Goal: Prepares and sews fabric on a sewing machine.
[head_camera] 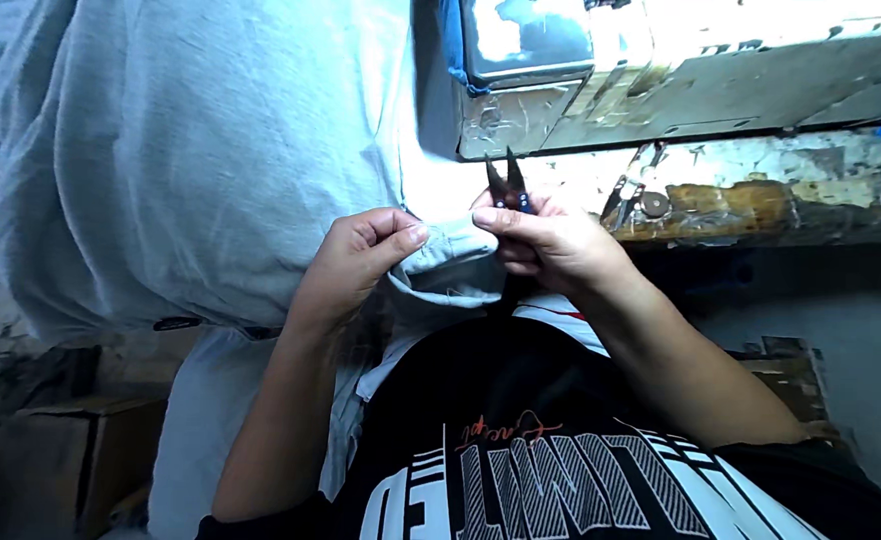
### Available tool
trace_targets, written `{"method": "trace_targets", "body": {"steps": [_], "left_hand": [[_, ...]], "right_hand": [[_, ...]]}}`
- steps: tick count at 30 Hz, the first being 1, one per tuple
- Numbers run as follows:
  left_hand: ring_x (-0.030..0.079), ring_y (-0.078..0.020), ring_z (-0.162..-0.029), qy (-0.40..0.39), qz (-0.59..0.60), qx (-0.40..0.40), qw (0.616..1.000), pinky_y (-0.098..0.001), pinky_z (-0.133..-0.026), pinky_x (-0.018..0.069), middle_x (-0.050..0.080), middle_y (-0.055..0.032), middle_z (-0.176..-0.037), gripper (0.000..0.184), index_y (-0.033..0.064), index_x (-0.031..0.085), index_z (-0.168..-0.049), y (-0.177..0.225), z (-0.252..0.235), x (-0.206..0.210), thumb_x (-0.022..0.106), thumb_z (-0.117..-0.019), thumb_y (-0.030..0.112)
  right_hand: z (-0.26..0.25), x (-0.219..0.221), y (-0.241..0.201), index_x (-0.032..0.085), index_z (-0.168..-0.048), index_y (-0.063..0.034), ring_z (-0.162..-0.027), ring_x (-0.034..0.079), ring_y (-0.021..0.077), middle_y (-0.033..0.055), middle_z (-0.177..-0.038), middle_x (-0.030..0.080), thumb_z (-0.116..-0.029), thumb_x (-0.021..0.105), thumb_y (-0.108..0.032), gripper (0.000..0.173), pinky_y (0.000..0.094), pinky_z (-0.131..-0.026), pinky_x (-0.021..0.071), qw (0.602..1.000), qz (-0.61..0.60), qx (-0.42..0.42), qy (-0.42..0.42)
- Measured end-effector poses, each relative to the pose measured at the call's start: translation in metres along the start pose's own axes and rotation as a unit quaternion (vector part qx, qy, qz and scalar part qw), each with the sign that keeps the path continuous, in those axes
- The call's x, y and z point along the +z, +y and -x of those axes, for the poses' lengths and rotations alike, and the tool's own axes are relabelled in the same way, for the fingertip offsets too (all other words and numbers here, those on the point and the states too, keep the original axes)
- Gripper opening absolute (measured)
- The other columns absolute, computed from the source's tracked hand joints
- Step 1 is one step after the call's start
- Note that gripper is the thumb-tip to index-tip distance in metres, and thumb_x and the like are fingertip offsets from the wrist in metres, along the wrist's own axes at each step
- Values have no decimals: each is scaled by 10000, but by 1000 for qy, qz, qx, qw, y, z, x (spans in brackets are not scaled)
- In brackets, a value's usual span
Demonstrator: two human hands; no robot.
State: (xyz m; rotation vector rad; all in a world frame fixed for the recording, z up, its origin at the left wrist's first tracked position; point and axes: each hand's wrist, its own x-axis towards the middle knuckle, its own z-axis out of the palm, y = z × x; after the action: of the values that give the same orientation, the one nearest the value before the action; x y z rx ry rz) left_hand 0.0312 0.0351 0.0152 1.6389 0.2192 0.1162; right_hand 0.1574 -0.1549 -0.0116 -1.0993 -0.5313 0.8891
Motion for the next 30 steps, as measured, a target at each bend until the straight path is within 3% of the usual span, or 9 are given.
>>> {"method": "trace_targets", "body": {"steps": [6, 8, 10, 12, 15, 26, 30], "left_hand": [[651, 10, -668, -12, -10, 6, 1000, -155, -648, 558, 705, 50, -747, 74, 61, 727, -926, 3, -4, 9, 661, -946, 34], [650, 12, -665, 9, -3, 8, 1000, -162, -645, 558, 704, 52, -739, 89, 58, 729, -913, 2, -5, 14, 655, -948, 24], [651, 6, -674, 32, 14, 0, 999, -173, -656, 561, 697, 52, -736, 103, 66, 720, -898, 1, -6, 16, 643, -955, 29], [659, 4, -687, 49, 34, -14, 998, -180, -671, 569, 701, 53, -742, 118, 73, 714, -894, 2, -7, 18, 630, -961, 26], [668, -7, -694, 59, 44, -26, 997, -186, -679, 574, 708, 42, -749, 124, 70, 713, -895, 5, -7, 20, 625, -965, 17], [681, -17, -711, 56, 41, -26, 997, -195, -698, 582, 720, 29, -765, 126, 56, 713, -902, 5, -7, 23, 615, -969, 13], [690, -18, -720, 48, 41, -17, 998, -192, -705, 585, 730, 24, -773, 121, 54, 717, -911, 4, -7, 23, 619, -968, 13]], "right_hand": [[3, -2, 0, 650, -1025, -90, -425, 374, -19, -85, -590, 491, -1012, 584, -97, 68, 141, -384, 313, 993, 95, -64, 42], [8, 1, 2, 627, -1231, -69, -548, 459, -20, -63, -791, 566, -1043, 553, -166, 225, 142, -481, 393, 953, 246, -142, 103], [18, 4, 5, 538, -1376, 19, -741, 542, 27, 47, -1036, 613, -1083, 444, -168, 360, 181, -643, 470, 882, 394, -224, 127], [32, 12, 9, 560, -1328, 64, -680, 546, 44, 70, -944, 631, -1079, 426, -119, 336, 199, -598, 483, 869, 411, -257, 101], [41, 19, 21, 619, -1249, 31, -552, 516, 3, -2, -782, 636, -1072, 447, -118, 288, 161, -497, 465, 909, 362, -203, 30], [34, 19, 33, 640, -1244, 34, -603, 510, -22, -25, -781, 630, -1074, 455, -124, 296, 134, -558, 441, 918, 347, -186, 39], [35, 20, 31, 636, -1237, 37, -574, 506, -12, -23, -764, 622, -1072, 452, -120, 293, 145, -522, 448, 921, 343, -179, 36]]}}
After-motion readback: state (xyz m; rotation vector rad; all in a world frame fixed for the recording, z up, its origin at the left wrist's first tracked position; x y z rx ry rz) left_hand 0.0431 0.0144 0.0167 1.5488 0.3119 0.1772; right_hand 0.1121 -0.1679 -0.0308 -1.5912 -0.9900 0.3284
